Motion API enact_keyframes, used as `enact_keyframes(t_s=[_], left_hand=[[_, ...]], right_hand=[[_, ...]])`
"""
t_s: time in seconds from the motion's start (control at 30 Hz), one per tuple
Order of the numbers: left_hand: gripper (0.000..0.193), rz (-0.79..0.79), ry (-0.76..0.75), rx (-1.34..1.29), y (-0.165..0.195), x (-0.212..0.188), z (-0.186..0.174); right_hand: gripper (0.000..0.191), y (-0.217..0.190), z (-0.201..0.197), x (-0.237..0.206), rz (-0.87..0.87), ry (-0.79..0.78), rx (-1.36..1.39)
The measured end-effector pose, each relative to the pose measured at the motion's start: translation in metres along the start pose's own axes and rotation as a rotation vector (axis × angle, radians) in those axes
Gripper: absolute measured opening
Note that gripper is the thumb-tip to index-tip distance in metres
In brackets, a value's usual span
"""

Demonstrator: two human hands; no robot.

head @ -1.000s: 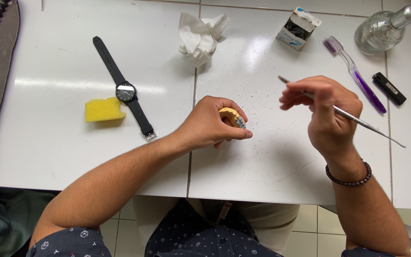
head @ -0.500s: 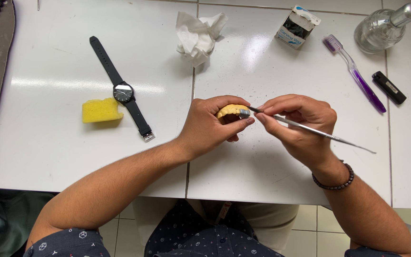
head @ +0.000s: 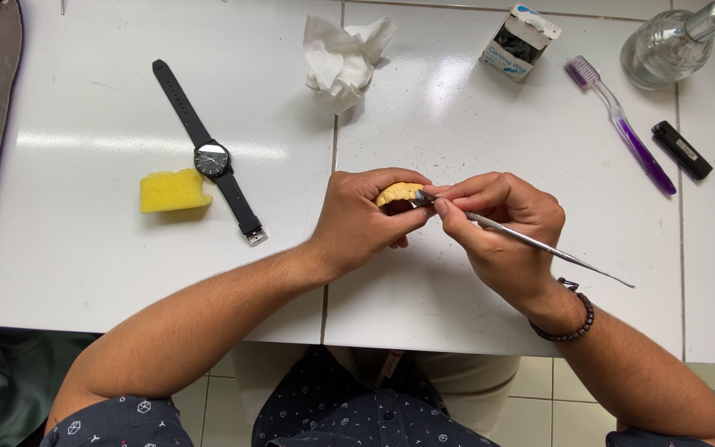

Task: The person holds a yellow dental cast with artificial teeth in one hand and uses a metal wax carver to sculpt and refine blue-gray wax around the teeth, rotating the model to reach different surfaces. They occasionally set the carver down, pick up a toothbrush to brush the work area, and resume carving with the tool by hand.

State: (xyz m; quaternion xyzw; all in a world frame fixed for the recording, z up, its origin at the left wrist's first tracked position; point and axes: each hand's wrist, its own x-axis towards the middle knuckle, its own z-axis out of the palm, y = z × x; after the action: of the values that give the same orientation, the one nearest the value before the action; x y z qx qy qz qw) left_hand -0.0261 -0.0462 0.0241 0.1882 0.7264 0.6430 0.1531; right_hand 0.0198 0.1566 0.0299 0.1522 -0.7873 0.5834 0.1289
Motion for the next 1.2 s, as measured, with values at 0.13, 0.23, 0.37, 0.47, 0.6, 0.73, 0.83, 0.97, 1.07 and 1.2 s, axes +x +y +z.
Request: enact_keyframes(t_s=[0.13,0.23,0.37,0.47,0.6,0.73,0.83,0.97,1.07,1.2], left_hand=[[0.022,0.023,0.015,0.014,-0.0006,-0.0004,0.0024],[0.022,0.043,0.032,0.023,-0.0004,-0.0008,0.0033],[0.021,0.049,0.043,0.032,0.0003,-0.0016,0.0029],[0.021,0.049,0.039,0.022,0.0004,-0.0024,0.0029],[0.02,0.06,0.045,0.027,-0.0003,-0.0022,0.0028],[0.02,0.066,0.041,0.034,-0.0003,-0.0017,0.003],[0.02,0.076,0.045,0.029,0.0006,-0.0025,0.004],[0.021,0.072,0.049,0.02,0.0011,-0.0036,0.0032],[0.02,0.067,0.048,0.017,0.0012,-0.0044,0.0036],[0.02,0.064,0.051,0.021,-0.0003,-0.0036,0.0045]], right_hand=[[0.013,0.0006,0.0012,-0.001,-0.018,0.005,-0.002],[0.013,0.0009,0.0017,-0.0004,-0.019,0.002,0.004],[0.013,0.0,0.0027,-0.0008,-0.037,-0.019,0.032],[0.013,-0.0008,0.0029,-0.001,0.002,0.01,0.018],[0.013,-0.0008,0.0027,-0.0005,-0.032,-0.016,0.016],[0.013,-0.0014,0.0017,-0.0004,-0.025,-0.016,0.026],[0.013,-0.0027,0.0022,-0.0006,-0.002,0.012,0.016],[0.015,-0.0052,0.0052,-0.0016,-0.034,0.016,0.008],[0.015,-0.0066,0.0063,-0.0014,-0.069,-0.004,0.01],[0.015,-0.0065,0.0046,-0.001,-0.048,-0.005,0.012]])
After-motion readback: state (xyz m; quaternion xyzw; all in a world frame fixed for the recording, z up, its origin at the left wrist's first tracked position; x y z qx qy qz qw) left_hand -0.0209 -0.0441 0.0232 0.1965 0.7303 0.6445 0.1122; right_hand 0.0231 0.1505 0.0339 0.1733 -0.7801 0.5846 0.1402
